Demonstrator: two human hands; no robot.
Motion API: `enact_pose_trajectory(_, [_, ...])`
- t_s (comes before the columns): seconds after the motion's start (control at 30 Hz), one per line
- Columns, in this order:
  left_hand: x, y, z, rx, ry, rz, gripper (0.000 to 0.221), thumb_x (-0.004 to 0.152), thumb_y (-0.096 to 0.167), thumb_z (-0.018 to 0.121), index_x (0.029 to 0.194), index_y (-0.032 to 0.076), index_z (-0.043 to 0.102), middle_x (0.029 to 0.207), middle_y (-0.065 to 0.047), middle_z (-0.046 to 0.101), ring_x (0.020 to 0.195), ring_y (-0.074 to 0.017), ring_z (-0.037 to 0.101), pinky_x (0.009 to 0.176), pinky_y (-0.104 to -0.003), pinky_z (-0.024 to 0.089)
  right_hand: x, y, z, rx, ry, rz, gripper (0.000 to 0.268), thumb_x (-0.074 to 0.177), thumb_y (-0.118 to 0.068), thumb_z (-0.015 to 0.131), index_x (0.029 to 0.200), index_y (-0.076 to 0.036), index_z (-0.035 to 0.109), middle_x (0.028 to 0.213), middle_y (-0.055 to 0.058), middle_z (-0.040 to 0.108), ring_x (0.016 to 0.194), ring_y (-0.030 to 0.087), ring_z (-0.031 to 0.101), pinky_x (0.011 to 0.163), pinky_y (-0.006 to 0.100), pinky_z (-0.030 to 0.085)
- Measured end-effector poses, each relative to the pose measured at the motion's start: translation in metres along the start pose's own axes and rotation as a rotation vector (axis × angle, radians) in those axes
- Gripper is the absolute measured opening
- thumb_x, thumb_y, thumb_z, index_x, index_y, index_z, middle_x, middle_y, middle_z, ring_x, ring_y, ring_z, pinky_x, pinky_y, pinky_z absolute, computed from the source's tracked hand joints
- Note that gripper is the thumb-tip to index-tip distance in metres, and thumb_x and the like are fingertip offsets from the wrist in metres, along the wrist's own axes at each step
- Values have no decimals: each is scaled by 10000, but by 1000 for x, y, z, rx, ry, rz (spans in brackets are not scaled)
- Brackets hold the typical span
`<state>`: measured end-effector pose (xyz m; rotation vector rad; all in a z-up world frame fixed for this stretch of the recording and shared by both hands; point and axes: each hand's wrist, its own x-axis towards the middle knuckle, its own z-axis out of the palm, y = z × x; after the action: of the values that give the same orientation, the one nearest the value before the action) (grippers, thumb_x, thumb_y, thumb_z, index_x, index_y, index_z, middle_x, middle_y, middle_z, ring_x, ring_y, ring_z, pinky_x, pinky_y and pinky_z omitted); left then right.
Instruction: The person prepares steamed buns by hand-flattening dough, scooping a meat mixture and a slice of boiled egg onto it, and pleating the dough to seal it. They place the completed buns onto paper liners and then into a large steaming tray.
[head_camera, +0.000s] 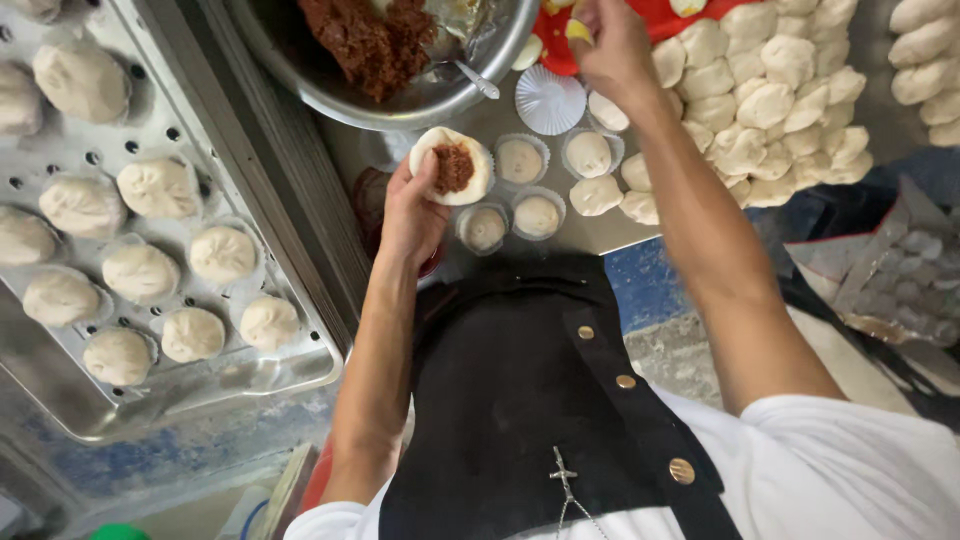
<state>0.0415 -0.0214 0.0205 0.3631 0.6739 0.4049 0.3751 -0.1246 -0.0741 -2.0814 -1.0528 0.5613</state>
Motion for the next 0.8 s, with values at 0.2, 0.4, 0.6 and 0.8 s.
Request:
enact_pose_trajectory(0.2, [-7, 1, 17, -38, -123, -24, 430, 1070, 234, 555, 1422, -8, 505, 1354, -156, 630, 1238, -268, 651, 1062, -450, 562, -78, -146, -54, 393, -254, -93, 237, 1006, -21, 766, 1224, -20, 674, 1081, 53, 716, 951, 116, 695, 852, 280, 602])
enact_pose_trajectory(0.4, [-25, -10, 46, 60, -199, 59, 383, 1057, 144, 652, 1383, -11, 525, 1254, -124, 639, 1117, -207, 664, 998, -387, 578, -124, -242, -54, -2, -207, -230, 176, 992, -128, 792, 1116, -24, 723, 948, 96, 718, 768, 180, 709, 670, 308, 583])
enact_pose_trajectory(0.6, [-65, 5, 60, 126, -177, 122, 337, 1028, 87, 691, 1316, -24, 557, 1191, -118, 651, 1041, -185, 673, 908, -341, 595, -153, -281, -64, -114, -176, -515, 191, 967, -16, 710, 1156, 7, 689, 1051, 143, 687, 886, 286, 709, 775, 365, 579])
enact_pose_trajectory(0.8, [-101, 21, 63, 90, -234, 138, 381, 985, 75, 728, 1307, -10, 544, 1196, -120, 648, 1077, -200, 679, 931, -362, 606, -177, -309, -74, -106, -215, -454, 215, 967, 7, 695, 1183, 1, 685, 1054, 132, 689, 880, 221, 722, 756, 311, 615])
